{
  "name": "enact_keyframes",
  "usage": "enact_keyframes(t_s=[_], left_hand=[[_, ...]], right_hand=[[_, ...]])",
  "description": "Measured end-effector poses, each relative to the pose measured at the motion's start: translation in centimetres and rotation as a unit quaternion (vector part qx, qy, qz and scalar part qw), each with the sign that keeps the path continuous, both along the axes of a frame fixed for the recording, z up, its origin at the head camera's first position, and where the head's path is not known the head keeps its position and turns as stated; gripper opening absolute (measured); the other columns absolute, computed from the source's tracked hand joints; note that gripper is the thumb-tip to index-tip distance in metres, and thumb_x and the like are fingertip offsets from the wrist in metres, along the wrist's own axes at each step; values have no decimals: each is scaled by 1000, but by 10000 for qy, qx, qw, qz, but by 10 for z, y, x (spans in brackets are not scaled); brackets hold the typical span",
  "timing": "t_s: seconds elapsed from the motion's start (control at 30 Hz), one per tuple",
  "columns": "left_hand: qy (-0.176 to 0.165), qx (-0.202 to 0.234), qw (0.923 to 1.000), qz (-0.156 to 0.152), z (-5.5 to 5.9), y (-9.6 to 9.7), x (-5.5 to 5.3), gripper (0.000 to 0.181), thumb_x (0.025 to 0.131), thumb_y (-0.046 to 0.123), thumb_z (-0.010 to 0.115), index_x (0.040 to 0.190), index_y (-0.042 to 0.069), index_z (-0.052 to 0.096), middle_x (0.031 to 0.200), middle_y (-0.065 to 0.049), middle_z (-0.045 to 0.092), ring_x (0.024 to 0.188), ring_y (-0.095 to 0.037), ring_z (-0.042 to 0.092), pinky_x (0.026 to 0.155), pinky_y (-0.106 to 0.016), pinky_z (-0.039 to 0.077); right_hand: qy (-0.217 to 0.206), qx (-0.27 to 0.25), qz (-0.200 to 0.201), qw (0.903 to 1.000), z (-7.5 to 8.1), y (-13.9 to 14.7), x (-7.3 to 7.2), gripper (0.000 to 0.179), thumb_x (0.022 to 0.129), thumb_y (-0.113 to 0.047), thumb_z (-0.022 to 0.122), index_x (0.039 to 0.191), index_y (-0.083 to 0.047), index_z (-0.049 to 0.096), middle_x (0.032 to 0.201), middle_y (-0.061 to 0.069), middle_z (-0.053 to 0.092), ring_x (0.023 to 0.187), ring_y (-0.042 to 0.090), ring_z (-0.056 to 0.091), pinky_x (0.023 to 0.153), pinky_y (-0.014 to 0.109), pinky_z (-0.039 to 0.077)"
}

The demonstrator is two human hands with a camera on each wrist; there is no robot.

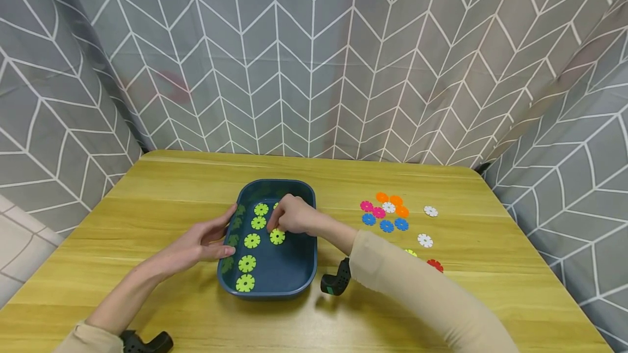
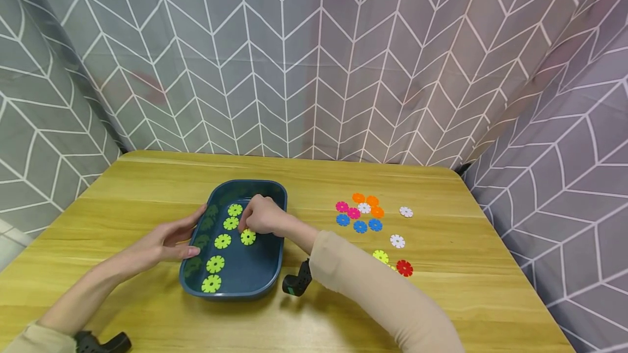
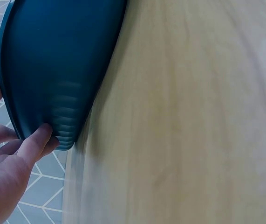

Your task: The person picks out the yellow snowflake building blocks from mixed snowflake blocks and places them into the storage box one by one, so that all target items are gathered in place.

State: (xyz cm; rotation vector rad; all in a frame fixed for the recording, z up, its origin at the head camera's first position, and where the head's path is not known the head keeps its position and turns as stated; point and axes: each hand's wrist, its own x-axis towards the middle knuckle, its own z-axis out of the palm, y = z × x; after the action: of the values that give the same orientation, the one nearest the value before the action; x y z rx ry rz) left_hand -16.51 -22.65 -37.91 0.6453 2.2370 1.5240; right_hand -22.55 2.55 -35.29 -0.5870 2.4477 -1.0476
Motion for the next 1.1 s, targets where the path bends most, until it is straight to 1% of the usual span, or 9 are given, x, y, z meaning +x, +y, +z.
enact_keyframes(t_s=[0.1,0.23,0.33,0.47,0.57,0.63,0.83,0.93,1.1], left_hand=[[-9,-6,10000,-1,0,0,0,88,96,16,64,159,0,4,163,-31,9,145,-51,23,103,-22,47],[18,-11,10000,-16,0,0,0,87,97,15,63,159,0,4,163,-31,8,145,-52,23,104,-27,48],[23,-25,10000,-16,0,0,0,87,97,15,63,159,1,4,163,-31,8,145,-52,23,104,-27,48],[-4,-36,10000,-5,1,0,0,88,97,16,63,159,1,4,163,-31,8,145,-52,23,103,-26,48],[-32,-25,10000,-9,1,0,1,88,97,16,63,159,1,4,163,-30,8,145,-51,23,103,-26,48],[-44,-17,10000,-12,1,0,1,88,97,16,63,160,1,4,163,-30,7,146,-51,23,103,-26,48],[-97,25,9999,-11,0,0,0,88,97,16,63,160,3,4,164,-29,7,146,-51,21,103,-26,48],[-137,53,9999,-10,0,0,0,88,97,16,63,160,3,3,164,-28,6,147,-51,20,103,-26,49],[-65,13,10000,-13,-1,0,0,88,97,16,63,160,2,4,164,-29,5,146,-51,20,103,-27,49]], right_hand=[[32,-7,-3,10000,0,0,0,24,91,10,60,90,-2,80,99,6,75,91,15,61,66,24,46],[83,-24,-13,10000,-1,0,0,24,90,10,59,88,-2,80,97,5,75,88,15,61,64,24,45],[121,-25,-27,9999,0,0,1,24,90,10,59,88,-2,80,96,5,75,85,14,60,63,23,45],[139,-21,-48,9999,0,0,2,26,92,8,57,89,-2,80,95,4,75,75,13,57,56,22,40],[129,-11,-73,9999,-1,0,2,26,93,6,56,89,-2,80,95,3,75,70,13,55,54,23,37],[133,2,-92,9999,-1,0,2,27,94,5,55,89,-3,80,96,3,75,72,13,56,57,23,39],[251,7,-127,9996,-1,0,2,26,93,5,57,86,-4,81,92,2,76,83,12,65,69,23,52],[317,13,-151,9994,-2,-1,2,27,92,6,57,84,-3,81,90,3,77,82,13,67,72,26,56],[311,6,-185,9993,-2,-1,2,27,92,6,56,83,-3,80,89,4,77,77,12,67,73,25,57]])
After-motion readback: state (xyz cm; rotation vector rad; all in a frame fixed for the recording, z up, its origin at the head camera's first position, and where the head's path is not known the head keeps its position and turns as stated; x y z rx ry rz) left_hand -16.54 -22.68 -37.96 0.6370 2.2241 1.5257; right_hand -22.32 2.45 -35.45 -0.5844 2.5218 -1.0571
